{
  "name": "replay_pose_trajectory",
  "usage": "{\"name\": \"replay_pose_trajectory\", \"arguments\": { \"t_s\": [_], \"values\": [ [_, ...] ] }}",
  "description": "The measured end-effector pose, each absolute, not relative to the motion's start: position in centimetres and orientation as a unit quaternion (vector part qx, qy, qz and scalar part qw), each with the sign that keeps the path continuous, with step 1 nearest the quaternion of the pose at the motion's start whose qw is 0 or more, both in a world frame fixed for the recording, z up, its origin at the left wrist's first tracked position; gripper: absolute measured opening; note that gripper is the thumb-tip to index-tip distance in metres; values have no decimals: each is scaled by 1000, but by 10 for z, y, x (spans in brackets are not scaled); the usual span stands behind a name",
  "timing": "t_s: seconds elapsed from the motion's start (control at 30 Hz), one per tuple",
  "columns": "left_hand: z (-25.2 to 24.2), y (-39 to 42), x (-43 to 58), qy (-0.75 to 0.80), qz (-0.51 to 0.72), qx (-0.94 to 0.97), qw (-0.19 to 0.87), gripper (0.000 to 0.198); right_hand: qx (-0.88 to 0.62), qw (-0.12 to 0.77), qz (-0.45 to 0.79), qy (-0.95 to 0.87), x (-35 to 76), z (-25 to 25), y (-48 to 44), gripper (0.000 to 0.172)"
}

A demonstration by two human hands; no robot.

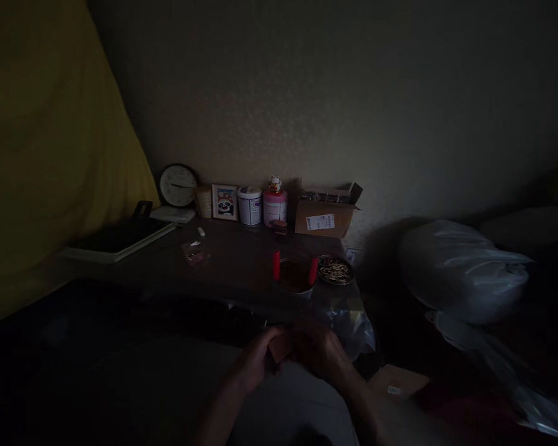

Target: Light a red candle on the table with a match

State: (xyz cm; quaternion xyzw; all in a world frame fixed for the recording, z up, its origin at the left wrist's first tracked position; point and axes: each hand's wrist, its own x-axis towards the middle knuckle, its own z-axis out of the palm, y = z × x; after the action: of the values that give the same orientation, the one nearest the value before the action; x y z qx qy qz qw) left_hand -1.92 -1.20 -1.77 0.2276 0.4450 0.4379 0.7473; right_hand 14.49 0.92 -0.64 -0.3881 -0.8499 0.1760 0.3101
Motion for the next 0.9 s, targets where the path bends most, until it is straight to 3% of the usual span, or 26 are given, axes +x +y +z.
{"name": "replay_pose_trajectory", "arguments": {
  "t_s": [0.73,0.9],
  "values": [
    [-20,-13,-20,446,426,283,735,29,-385,315,223,-838,146,-3,9,10],
    [-17,-13,-20,452,420,267,741,27,-401,326,231,-824,144,-4,9,18]
  ]
}}
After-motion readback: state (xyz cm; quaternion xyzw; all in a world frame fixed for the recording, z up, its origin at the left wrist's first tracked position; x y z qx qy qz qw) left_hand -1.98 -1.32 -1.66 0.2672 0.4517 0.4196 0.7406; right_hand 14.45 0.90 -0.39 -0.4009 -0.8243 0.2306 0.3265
